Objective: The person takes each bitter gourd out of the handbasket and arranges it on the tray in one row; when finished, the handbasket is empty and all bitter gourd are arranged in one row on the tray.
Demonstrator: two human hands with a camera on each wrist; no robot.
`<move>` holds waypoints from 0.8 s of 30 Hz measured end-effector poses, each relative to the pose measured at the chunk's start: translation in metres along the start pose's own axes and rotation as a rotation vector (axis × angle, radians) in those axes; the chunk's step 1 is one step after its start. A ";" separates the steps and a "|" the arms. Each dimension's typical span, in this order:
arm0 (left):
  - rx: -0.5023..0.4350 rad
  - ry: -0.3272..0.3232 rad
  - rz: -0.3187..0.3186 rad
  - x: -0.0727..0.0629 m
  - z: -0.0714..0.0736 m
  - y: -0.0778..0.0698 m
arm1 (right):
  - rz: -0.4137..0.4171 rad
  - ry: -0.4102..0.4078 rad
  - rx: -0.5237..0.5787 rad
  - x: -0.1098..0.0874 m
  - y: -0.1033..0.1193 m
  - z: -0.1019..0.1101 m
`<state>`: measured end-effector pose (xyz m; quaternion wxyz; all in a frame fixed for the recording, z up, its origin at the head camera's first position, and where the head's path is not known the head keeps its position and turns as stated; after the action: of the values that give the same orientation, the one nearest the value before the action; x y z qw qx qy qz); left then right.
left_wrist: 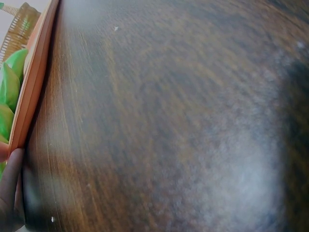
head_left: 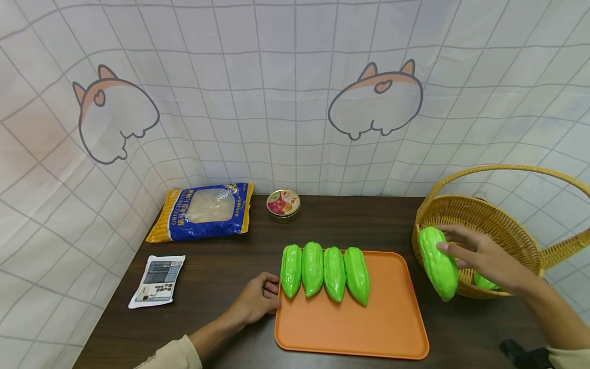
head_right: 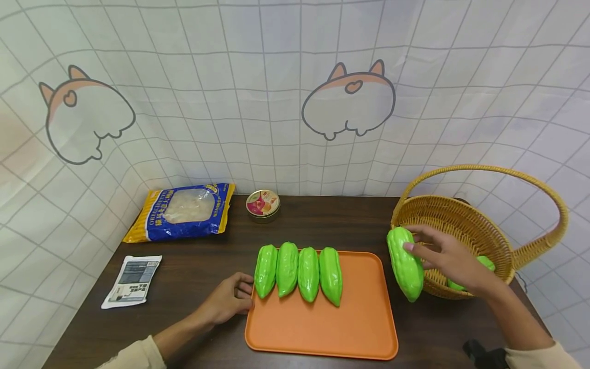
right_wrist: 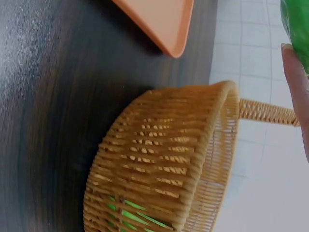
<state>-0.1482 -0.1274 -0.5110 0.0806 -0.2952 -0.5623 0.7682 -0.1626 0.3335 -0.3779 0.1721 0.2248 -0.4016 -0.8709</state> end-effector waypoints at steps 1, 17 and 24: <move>-0.001 0.000 0.000 0.000 0.000 0.000 | 0.005 0.002 0.011 0.001 0.000 -0.001; -0.006 -0.009 0.003 -0.003 0.000 -0.001 | 0.060 0.029 0.180 0.025 0.008 -0.029; 0.000 -0.006 0.003 -0.001 0.000 -0.001 | 0.062 0.043 0.225 0.037 0.009 -0.043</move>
<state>-0.1476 -0.1272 -0.5099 0.0780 -0.2939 -0.5621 0.7692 -0.1700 0.2841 -0.4051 0.1810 0.2490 -0.4999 -0.8095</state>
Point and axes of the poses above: each hand's wrist, its own x-axis towards the middle knuckle, its own z-axis out of the back of the hand, y = z × x, the point moved 3 cm from there along x, towards the middle knuckle, and after that the axes turned 13 degrees about y, right-handed, at the moved point
